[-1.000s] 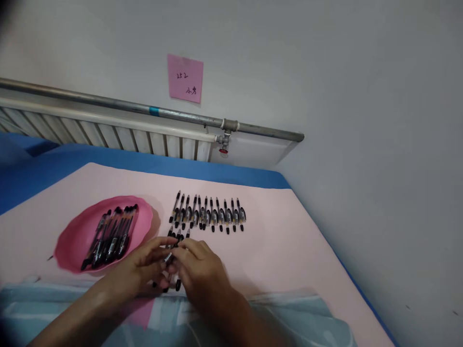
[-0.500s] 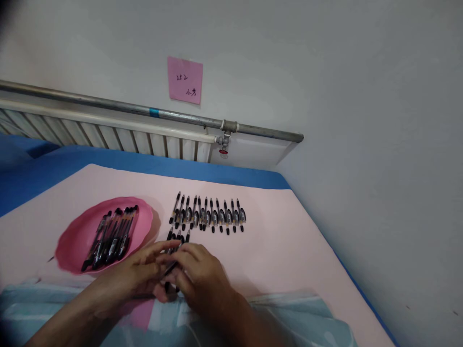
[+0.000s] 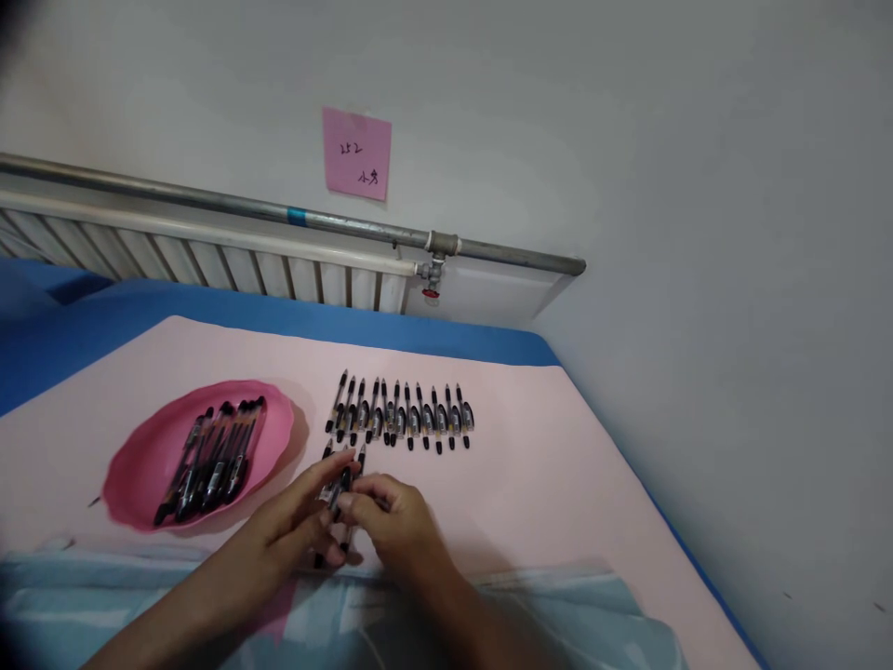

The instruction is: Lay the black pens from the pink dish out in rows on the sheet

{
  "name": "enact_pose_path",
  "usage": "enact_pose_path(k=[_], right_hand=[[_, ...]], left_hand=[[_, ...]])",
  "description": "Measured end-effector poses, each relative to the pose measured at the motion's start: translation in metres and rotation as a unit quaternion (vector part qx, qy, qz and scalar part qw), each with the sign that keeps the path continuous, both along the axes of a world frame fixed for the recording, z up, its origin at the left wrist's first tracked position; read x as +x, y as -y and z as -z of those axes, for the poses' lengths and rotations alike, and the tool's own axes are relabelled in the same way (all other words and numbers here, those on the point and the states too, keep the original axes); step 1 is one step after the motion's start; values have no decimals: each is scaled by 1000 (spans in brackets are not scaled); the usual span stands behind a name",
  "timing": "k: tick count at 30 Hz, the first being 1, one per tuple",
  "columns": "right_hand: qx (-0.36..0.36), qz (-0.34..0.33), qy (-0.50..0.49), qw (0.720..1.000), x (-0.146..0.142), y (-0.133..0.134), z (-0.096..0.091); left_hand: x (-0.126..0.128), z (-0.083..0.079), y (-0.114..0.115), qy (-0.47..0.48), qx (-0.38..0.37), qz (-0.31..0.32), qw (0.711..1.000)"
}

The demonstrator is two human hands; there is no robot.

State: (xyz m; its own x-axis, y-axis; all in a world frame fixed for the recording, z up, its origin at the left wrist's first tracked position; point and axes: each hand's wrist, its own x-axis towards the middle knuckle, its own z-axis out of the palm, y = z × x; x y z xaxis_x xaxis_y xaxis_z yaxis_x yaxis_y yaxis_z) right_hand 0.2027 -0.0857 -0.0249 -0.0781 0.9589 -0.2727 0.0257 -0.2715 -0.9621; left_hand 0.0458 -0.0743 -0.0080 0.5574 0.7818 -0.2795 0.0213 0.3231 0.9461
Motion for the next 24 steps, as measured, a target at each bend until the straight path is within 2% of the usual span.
enact_pose_path(k=[4,7,10,13,19,24], right_hand=[[24,0,6,1000,1,-3,-2],[11,30,33,999,7,-9,-3],[18,60,116,991,15,-18,-3],[25,41,221,974,21,-27,2],[58,28,303,951,18,-35,13],[99,-3,348,932,17,-34,13]], left_hand=[[4,3,2,5,29,-3,1000],[2,0,-2,-45,60,-31,997],[-3,-2,-9,-102,91,-92,986],[-6,-2,-14,-129,113,-122,978],[-7,-5,-13,-145,117,-107,977],[-8,-5,-13,-154,141,-102,973]])
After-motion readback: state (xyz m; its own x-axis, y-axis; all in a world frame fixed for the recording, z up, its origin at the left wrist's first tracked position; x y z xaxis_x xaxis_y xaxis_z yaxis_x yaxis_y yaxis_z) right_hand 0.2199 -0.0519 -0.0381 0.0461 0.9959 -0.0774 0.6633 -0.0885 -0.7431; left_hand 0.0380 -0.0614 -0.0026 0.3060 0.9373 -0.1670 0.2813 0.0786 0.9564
